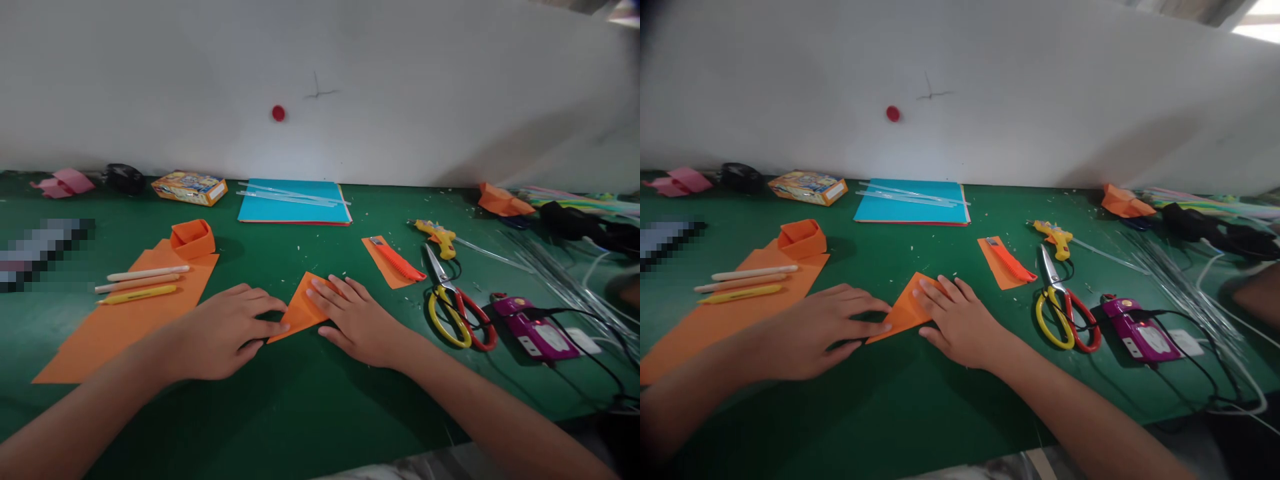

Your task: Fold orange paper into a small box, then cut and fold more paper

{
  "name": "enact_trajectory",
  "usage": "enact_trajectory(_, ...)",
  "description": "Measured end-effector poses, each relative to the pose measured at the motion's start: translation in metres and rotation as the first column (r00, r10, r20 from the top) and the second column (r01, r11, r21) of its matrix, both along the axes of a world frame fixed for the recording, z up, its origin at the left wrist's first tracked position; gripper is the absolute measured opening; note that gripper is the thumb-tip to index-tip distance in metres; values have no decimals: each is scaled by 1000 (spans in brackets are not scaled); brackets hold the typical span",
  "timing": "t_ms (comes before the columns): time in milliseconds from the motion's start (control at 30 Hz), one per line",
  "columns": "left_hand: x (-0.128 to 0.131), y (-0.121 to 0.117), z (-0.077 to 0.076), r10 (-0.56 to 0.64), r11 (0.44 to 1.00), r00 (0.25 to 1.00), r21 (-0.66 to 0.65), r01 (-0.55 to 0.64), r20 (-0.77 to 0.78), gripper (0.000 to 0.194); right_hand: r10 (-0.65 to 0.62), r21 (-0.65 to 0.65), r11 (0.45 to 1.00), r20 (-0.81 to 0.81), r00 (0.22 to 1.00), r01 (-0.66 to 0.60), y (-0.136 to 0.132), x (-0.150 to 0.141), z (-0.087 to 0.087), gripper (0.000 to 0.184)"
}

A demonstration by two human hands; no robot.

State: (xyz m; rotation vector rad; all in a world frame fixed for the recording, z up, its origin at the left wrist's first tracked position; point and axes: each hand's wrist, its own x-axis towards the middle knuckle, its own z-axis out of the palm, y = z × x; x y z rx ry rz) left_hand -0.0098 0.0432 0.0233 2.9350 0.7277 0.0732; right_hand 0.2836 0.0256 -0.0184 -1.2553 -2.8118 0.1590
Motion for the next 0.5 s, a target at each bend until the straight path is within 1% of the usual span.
enact_trajectory(167,-1,1,-3,-18,1000,1000,21,18,12,43,6,22,1000,1,1000,-6,0,1,-2,62)
enact_trajectory(267,-1,1,-4,-10,1000,999,18,9,37,38,5,29,1000,7,1000,-5,0,1,-3,62)
enact_trajectory(400,4,0,-8,36,999,998,38,-37,48,25,4,29,1000,4,1000,-4,0,1,-4,63)
enact_trajectory(500,11,-2,-16,92,990,994,100,-98,61,24,-1,31,1000,1,1000,1,0,1,-3,63)
